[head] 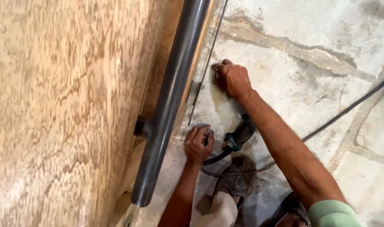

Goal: The person uses a corded drill to drive screws into the side of a wooden cabinet, securing a metal drawer slide. They then test the drawer's movement by opening and closing it.

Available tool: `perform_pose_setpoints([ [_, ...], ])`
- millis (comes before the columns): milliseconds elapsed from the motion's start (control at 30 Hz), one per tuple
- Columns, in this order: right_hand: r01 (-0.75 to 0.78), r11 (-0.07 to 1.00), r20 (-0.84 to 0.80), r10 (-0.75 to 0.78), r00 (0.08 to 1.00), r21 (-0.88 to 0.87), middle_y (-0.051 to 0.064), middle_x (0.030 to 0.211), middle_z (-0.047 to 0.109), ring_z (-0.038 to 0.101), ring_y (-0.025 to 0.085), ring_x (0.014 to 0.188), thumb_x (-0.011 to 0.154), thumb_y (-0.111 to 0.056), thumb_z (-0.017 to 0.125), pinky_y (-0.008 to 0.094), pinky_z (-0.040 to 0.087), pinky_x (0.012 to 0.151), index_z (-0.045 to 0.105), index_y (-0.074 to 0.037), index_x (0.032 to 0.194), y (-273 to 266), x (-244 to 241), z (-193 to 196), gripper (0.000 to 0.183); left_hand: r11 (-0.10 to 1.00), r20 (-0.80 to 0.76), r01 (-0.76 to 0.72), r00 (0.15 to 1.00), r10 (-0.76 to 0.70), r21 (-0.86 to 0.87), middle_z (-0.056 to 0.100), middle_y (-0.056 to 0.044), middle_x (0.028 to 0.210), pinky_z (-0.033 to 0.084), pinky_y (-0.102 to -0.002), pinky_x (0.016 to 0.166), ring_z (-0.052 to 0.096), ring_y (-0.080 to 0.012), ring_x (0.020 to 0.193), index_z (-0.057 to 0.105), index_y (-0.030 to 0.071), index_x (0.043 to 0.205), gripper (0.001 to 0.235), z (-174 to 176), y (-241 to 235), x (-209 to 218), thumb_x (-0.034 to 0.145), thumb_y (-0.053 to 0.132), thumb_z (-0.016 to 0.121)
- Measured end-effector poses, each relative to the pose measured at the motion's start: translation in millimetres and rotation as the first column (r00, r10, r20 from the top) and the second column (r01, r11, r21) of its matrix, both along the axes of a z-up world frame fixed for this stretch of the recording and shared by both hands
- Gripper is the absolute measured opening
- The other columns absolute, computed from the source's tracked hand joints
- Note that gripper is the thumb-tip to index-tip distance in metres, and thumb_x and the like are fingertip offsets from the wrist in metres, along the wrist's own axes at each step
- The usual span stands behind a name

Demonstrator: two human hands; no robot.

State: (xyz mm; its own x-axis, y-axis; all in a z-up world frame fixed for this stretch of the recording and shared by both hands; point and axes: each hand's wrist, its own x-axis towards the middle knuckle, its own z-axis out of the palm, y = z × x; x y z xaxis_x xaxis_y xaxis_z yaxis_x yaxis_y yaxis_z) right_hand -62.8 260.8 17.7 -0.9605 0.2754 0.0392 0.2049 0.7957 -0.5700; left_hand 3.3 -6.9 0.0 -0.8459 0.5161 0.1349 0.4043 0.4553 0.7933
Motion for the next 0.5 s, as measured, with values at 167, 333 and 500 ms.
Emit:
perform_pose_setpoints([
  [167,-0.023,0.989,0.026,0.019,0.999,0.149,0.018,0.087,0.07,0.066,0.037,0.073,0.088,-0.004,0.063,0.048,0.054,0.068,0.068,-0.005,0.082,4,3,-29,0.007,1.0,0.024,-0.004,1.0,0.004,0.013,0.067,-0.004,0.086,0.057,-0.036,0.065,0.068,-0.021,0.072,0.074,0.013,0.107,0.019,5,2,1,0.088,0.014,0.075],
  [333,-0.038,0.98,0.172,0.004,0.985,0.193,0.021,0.082,0.067,0.066,0.036,0.066,0.089,-0.005,0.062,0.047,0.055,0.059,0.065,-0.002,0.083,-3,-12,-34,0.008,1.0,-0.003,0.0,1.0,0.0,0.004,0.066,-0.004,0.085,0.057,-0.036,0.065,0.067,-0.0212,0.072,0.074,0.012,0.106,0.021,7,4,0,0.085,0.013,0.075],
  [500,0.054,0.984,0.068,-0.066,0.996,0.168,0.022,0.075,0.067,0.064,0.039,0.064,0.09,-0.016,0.068,0.05,0.053,0.061,0.066,-0.001,0.09,-6,-5,-15,0.015,1.0,0.028,-0.014,1.0,0.014,-0.012,0.066,-0.005,0.083,0.057,-0.035,0.065,0.066,-0.0208,0.07,0.075,0.012,0.105,0.02,2,5,3,0.086,0.014,0.076],
])
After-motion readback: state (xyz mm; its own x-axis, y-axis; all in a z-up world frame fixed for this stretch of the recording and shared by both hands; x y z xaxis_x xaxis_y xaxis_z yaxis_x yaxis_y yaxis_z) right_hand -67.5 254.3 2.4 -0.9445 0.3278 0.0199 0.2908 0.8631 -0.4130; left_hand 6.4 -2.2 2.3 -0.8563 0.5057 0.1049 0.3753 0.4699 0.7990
